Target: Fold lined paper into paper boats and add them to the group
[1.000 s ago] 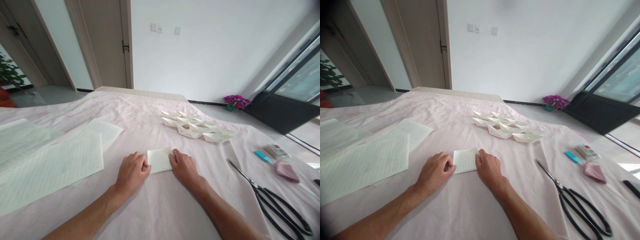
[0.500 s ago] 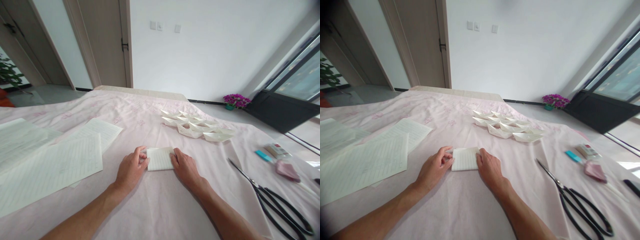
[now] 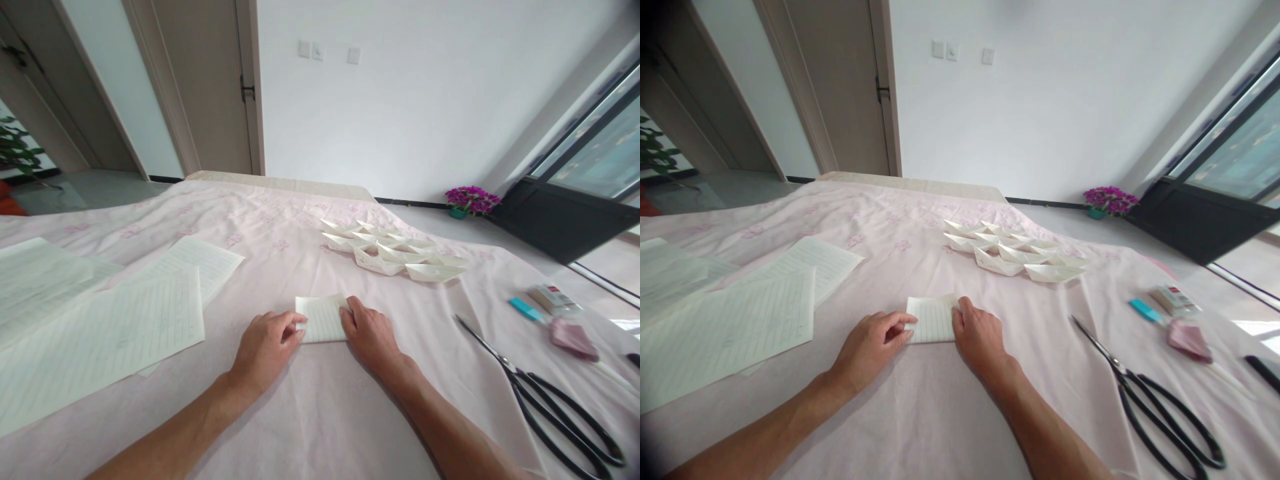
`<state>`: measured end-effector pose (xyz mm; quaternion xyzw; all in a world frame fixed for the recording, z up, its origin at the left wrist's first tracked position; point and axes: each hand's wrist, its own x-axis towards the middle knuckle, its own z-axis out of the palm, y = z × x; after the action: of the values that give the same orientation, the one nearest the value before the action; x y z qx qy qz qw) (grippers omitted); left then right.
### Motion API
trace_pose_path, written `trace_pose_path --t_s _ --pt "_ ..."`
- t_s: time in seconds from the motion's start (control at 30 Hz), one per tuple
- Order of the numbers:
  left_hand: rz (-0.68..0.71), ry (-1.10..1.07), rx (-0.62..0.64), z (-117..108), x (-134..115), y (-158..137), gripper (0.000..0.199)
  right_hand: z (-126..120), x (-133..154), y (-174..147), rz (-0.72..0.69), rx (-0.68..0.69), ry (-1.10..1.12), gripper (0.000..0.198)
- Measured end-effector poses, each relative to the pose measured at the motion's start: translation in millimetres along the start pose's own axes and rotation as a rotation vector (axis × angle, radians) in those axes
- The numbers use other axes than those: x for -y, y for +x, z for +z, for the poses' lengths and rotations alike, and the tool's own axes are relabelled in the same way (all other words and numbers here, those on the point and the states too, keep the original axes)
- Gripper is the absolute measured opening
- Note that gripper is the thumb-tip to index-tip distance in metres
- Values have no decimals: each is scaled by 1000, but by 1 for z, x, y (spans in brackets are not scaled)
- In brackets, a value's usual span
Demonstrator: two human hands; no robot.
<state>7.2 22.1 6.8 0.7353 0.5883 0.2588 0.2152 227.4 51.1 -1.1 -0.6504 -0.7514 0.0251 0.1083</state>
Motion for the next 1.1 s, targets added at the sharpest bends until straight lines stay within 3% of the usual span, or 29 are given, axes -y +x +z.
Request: trace_pose_path --t_s 0.53,1.1 --pt "-68 131 32 0 -9 7 32 1 -1 1 34 -7 -22 13" --pt "-17 260 34 4 -8 9 31 -3 0 0 18 -46 -1 15"
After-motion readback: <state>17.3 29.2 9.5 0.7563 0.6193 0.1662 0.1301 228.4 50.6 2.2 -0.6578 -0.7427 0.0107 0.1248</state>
